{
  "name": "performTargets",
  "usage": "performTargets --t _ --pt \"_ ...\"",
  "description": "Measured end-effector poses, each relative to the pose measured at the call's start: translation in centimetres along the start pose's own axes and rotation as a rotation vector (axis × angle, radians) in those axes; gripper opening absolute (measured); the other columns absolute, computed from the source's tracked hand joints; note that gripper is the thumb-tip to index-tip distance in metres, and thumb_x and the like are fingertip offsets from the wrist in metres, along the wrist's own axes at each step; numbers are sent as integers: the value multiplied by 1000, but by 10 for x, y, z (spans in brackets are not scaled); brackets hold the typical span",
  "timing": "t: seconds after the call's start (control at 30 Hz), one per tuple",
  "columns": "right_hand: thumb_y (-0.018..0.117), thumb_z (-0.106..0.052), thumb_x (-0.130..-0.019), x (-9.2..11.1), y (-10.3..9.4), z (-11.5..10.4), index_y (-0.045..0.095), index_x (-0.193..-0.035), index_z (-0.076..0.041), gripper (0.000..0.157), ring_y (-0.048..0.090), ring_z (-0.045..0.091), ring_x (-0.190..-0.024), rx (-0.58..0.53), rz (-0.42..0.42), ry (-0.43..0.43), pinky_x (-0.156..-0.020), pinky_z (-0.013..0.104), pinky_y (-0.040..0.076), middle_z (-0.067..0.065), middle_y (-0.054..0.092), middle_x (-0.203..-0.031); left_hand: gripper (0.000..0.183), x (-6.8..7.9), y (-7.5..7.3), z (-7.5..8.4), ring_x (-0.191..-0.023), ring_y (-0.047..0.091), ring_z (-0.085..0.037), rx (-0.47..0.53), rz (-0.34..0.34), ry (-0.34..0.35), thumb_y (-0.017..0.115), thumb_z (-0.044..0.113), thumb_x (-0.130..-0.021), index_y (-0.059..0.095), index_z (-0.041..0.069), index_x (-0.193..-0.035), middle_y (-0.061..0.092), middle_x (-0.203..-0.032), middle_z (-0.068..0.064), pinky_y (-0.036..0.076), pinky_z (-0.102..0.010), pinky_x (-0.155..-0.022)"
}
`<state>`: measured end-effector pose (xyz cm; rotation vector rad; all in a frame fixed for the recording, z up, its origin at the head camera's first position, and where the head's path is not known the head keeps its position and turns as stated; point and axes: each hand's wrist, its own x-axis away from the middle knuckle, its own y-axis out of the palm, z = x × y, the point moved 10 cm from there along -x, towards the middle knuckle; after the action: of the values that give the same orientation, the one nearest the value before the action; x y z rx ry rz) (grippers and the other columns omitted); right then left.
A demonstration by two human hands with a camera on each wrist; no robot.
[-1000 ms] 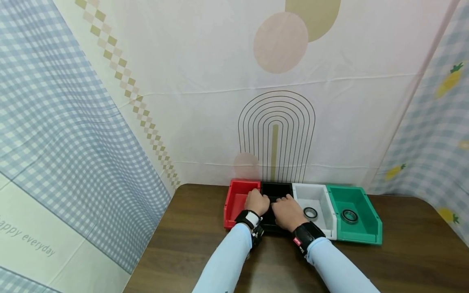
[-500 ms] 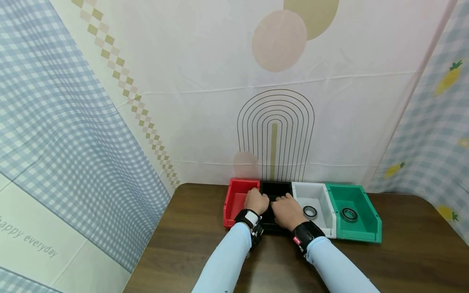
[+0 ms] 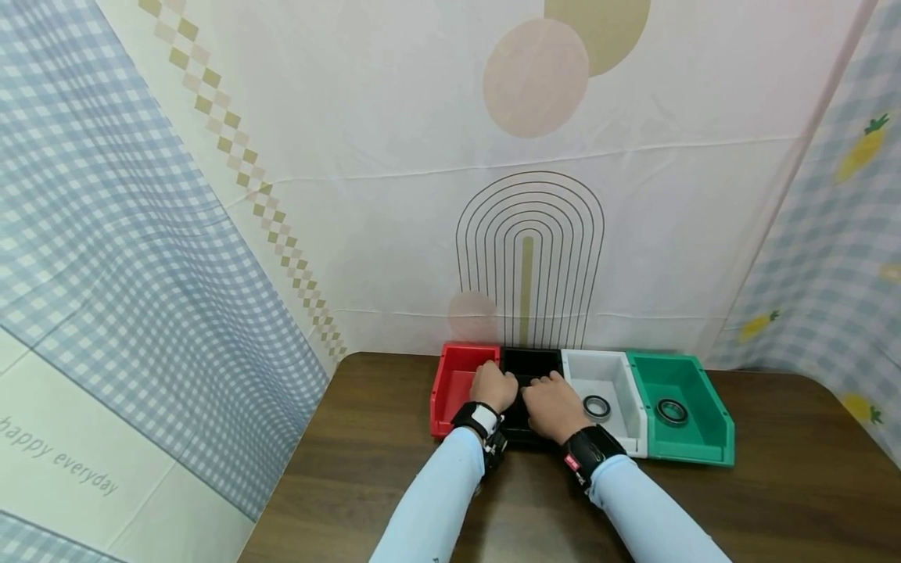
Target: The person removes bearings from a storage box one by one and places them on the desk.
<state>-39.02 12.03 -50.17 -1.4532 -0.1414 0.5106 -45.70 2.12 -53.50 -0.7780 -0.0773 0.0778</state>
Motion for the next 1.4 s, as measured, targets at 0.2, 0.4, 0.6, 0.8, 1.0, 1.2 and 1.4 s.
performTargets --t 0.2,0.4,0.6,0.8,1.0,1.2,1.4 --pt "84 -19 -78 0 -3 0 78 -100 -6 26 67 32 -89 -10 -1 -8 -87 44 48 12 74 -94 34 8 -6 6 -112 72 -38 4 -22 -15 62 26 -105 70 -1 -123 75 -123 -19 60 -52 -96" --pt "79 -16 -87 3 -6 3 77 -116 -5 31 67 31 -94 -113 10 14 -86 44 48 11 75 -102 42 7 -3 4 -121 68 -41 22 -26 -9 61 26 -105 65 -4 -133 70 -132 -23 58 -54 -101" --pt "74 -17 -97 10 -15 9 71 -134 -1 41 68 34 -112 -279 45 50 -91 47 49 15 75 -125 49 -4 13 -5 -124 64 -44 48 -36 -15 62 32 -104 61 -3 -138 65 -136 -24 56 -57 -100" --pt "68 -16 -103 19 -28 14 64 -145 0 45 63 38 -126 -409 73 75 -103 58 48 19 70 -137 51 3 9 -1 -132 59 -47 97 -60 -34 59 27 -107 55 -6 -146 59 -145 -27 52 -60 -108" --pt "64 -15 -107 33 -46 14 57 -151 2 48 59 42 -132 -526 123 84 -110 60 50 24 64 -141 55 7 3 -1 -137 57 -45 86 -50 -39 58 27 -107 52 -6 -150 57 -150 -26 50 -61 -112" --pt "67 -13 -105 55 -65 8 58 -150 1 48 60 40 -130 -568 200 58 -107 58 53 22 64 -139 51 -3 12 -9 -130 61 -45 110 -33 -18 60 28 -106 57 -6 -144 62 -141 -26 52 -60 -108" --pt "73 -12 -101 66 -71 -3 62 -148 -1 49 61 35 -130 -560 191 26 -107 56 53 16 66 -138 53 -6 16 -10 -128 61 -45 128 -16 -8 58 29 -107 55 -7 -144 61 -142 -27 51 -61 -109"
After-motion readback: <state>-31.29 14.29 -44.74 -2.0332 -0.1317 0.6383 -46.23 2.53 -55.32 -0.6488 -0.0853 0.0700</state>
